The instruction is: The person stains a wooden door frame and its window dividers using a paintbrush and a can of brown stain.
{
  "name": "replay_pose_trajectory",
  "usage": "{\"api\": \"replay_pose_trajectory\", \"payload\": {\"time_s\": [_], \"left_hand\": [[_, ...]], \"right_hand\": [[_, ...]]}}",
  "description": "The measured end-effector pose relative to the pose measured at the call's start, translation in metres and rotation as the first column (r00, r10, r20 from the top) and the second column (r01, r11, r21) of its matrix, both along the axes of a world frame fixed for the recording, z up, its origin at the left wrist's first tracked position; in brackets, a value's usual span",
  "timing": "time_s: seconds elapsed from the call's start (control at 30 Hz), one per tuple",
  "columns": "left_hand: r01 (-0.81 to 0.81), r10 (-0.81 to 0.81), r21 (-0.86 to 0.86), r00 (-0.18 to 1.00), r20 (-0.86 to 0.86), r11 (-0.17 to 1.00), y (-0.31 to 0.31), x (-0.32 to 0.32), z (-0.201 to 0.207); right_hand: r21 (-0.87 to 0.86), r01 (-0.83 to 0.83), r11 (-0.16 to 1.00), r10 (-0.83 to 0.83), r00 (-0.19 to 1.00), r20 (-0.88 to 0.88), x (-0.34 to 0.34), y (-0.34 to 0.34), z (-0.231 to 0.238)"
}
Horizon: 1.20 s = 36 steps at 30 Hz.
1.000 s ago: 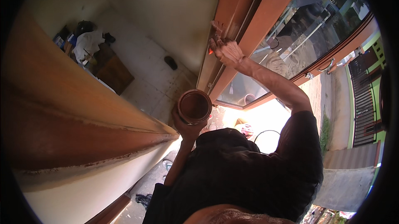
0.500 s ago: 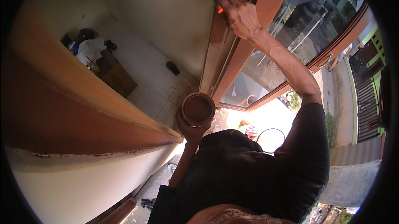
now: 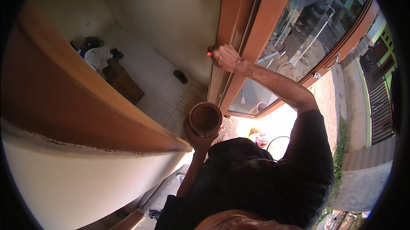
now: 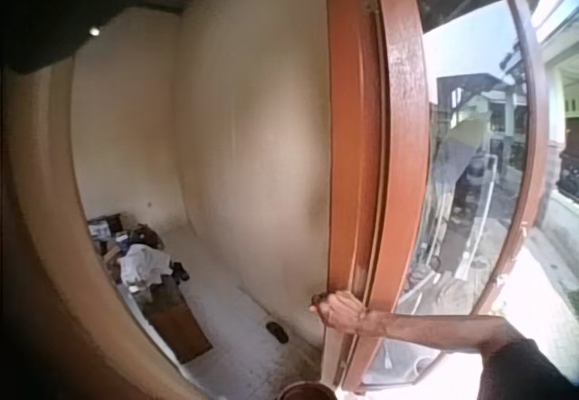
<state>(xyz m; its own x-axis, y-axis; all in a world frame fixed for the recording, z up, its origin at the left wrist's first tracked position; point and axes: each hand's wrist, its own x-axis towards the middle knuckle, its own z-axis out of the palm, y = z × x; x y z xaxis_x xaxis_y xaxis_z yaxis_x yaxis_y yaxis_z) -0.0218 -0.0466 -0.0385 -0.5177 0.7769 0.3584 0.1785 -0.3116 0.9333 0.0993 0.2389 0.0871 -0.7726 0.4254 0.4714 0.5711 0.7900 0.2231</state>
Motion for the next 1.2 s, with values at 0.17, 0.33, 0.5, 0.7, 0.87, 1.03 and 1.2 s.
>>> {"api": "replay_pose_trajectory", "payload": {"time_s": [0.17, 0.33, 0.5, 0.7, 0.87, 1.03, 1.2], "left_hand": [[-0.028, 0.029, 0.022, 1.0, -0.012, 0.999, -0.004, 0.002, -0.001], [-0.059, 0.064, 0.074, 0.996, -0.065, 0.995, -0.004, 0.005, 0.012], [-0.021, 0.023, 0.05, 0.999, -0.03, 0.999, -0.007, 0.008, 0.001], [-0.006, 0.008, 0.029, 0.999, -0.04, 1.0, -0.005, 0.007, 0.001], [-0.026, 0.029, 0.043, 0.997, -0.071, 0.999, -0.007, 0.004, -0.003], [0.015, -0.012, 0.045, 0.997, -0.072, 0.999, -0.005, 0.008, -0.006], [0.037, -0.033, 0.053, 0.997, -0.071, 0.998, -0.009, 0.008, -0.008]], "right_hand": [[0.005, 0.133, 0.991, -0.133, 0.991, 0.001, -0.009, -0.021, 0.109], [0.271, -0.044, 0.961, 0.076, 0.991, -0.106, 0.002, -0.041, 0.118], [0.155, -0.112, 0.982, 0.088, 0.984, 0.152, 0.008, -0.004, 0.002], [-0.158, -0.006, 0.987, 0.009, 1.0, 0.016, 0.001, -0.002, -0.001], [0.102, 0.082, 0.991, -0.073, 0.993, -0.09, -0.012, -0.016, 0.159], [0.302, 0.01, 0.953, 0.013, 0.997, -0.074, -0.001, -0.032, 0.181], [0.022, 0.017, 1.0, -0.021, 0.984, 0.176, 0.008, -0.021, 0.034]]}}
